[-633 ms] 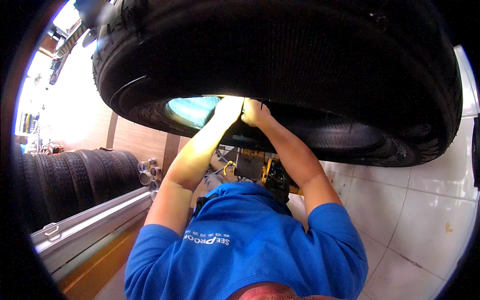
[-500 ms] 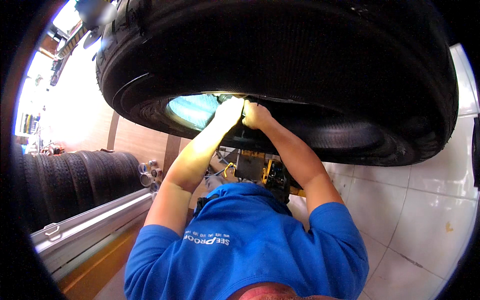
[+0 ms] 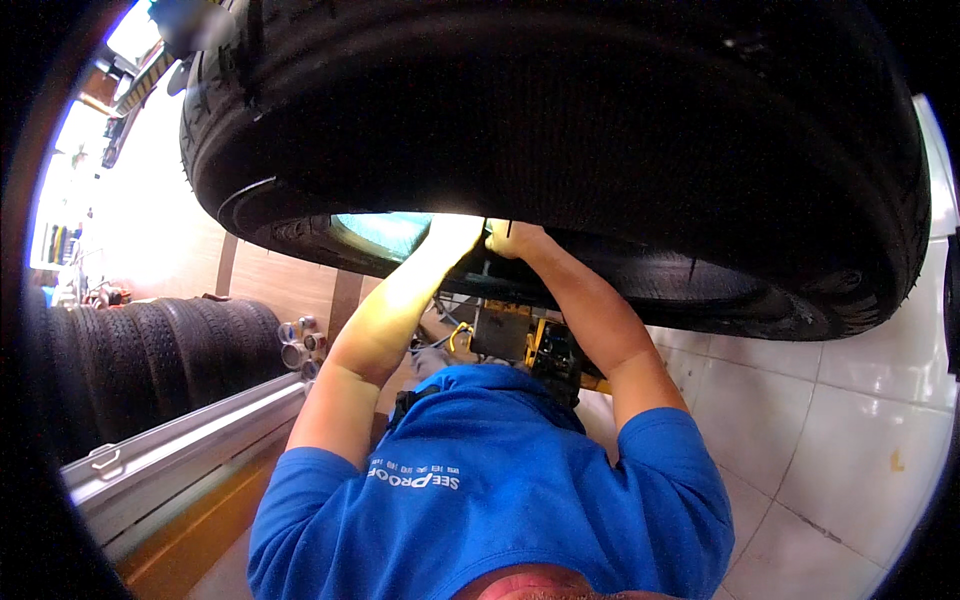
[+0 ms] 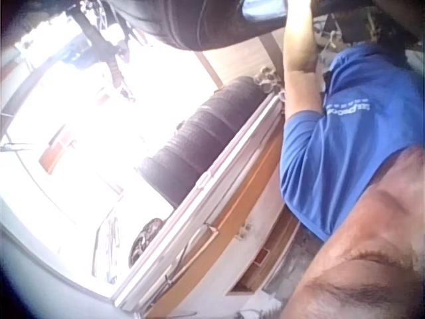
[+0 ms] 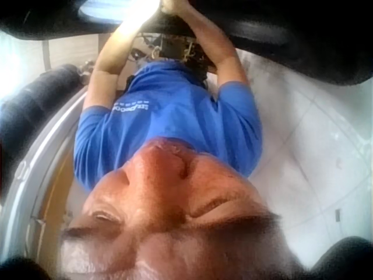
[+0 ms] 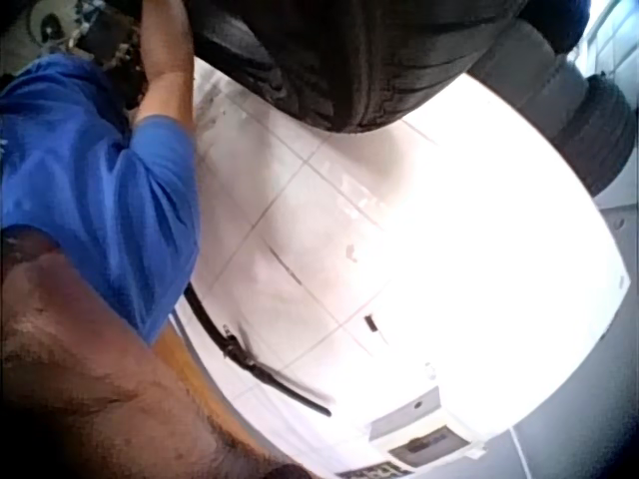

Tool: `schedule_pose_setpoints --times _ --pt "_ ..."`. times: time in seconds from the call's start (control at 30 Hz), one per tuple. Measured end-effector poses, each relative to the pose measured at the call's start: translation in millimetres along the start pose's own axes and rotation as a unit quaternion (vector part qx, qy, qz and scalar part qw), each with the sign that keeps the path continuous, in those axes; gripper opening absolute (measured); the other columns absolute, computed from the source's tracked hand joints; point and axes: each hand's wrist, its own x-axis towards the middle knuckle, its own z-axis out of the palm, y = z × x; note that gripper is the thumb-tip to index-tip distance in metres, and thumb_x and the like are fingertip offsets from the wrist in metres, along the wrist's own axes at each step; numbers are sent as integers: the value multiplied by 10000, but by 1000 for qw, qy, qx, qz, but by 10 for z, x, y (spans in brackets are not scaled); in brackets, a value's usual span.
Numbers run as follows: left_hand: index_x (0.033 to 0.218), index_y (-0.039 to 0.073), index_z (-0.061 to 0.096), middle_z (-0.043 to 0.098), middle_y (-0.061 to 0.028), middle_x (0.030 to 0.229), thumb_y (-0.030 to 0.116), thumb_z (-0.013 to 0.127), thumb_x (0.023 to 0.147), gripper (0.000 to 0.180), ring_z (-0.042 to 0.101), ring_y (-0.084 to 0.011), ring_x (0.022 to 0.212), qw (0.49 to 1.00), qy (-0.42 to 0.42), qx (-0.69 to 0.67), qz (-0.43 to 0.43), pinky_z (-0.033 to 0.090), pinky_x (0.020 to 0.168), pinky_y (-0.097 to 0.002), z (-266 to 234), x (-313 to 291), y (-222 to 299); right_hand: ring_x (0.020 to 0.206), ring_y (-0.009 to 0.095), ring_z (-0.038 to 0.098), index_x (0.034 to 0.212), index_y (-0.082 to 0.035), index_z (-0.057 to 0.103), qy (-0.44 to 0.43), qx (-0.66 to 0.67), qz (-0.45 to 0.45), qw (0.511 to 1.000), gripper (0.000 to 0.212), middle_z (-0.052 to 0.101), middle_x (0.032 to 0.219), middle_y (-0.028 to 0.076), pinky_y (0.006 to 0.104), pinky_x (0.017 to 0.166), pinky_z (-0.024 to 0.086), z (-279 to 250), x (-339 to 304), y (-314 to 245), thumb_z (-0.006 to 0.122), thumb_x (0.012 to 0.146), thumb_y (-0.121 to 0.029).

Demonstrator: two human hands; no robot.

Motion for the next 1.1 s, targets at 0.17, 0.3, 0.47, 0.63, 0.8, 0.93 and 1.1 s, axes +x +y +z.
schedule_pose_setpoints --times 0.17,0.3,0.47,0.63,0.8,0.93,1.1 --pt "1083 51 599 656 -176 1019 177 465 915 249 657 -335 947 1000 6 -6 -7 535 813 -435 46 32 13 1302 372 450 1209 -50 632 15 -28 -17 999 534 517 1370 210 478 1138 295 96 20 18 654 747 -318" --pt "1094 51 600 654 -180 1029 179 465 916 257 656 -337 952 1000 10 -9 -11 533 819 -436 68 32 25 1300 372 451 1209 -50 632 -5 -27 -10 1000 532 521 1364 213 478 1134 300 -26 -13 -2 657 749 -315" --pt "1109 51 600 652 -185 1043 182 466 917 269 654 -338 958 1000 3 -7 -11 531 827 -437 46 64 13 1298 372 454 1210 -50 633 1 -24 -4 1000 528 525 1358 217 478 1131 305 9 55 16 661 752 -311" --pt "1123 51 601 650 -190 1057 185 466 918 280 653 -340 964 1000 1 -5 -12 529 835 -438 27 19 31 1296 372 456 1210 -50 633 -32 -28 11 999 525 529 1351 221 477 1127 311 -156 -31 -62 665 754 -307" --pt "1138 51 601 648 -195 1070 188 466 918 292 651 -341 970 1000 0 -7 -8 526 843 -439 -10 23 44 1280 376 470 1208 -51 635 -1 21 10 1000 532 547 1326 229 467 1121 322 0 46 71 692 751 -318" --pt "1150 51 601 646 -199 1081 190 466 919 301 650 -342 975 1000 0 -2 -13 524 850 -440 45 21 -20 1261 375 490 1201 -47 634 -34 -17 6 999 530 550 1326 217 454 1106 346 -64 20 -32 699 750 -317" --pt "1164 51 602 644 -204 1094 193 466 920 313 649 -344 981 1000 5 -7 -12 522 858 -441 -1 9 12 1242 368 509 1176 -39 640 -25 -16 -10 1000 505 565 1310 201 453 1081 381 -131 -12 -36 700 749 -301"
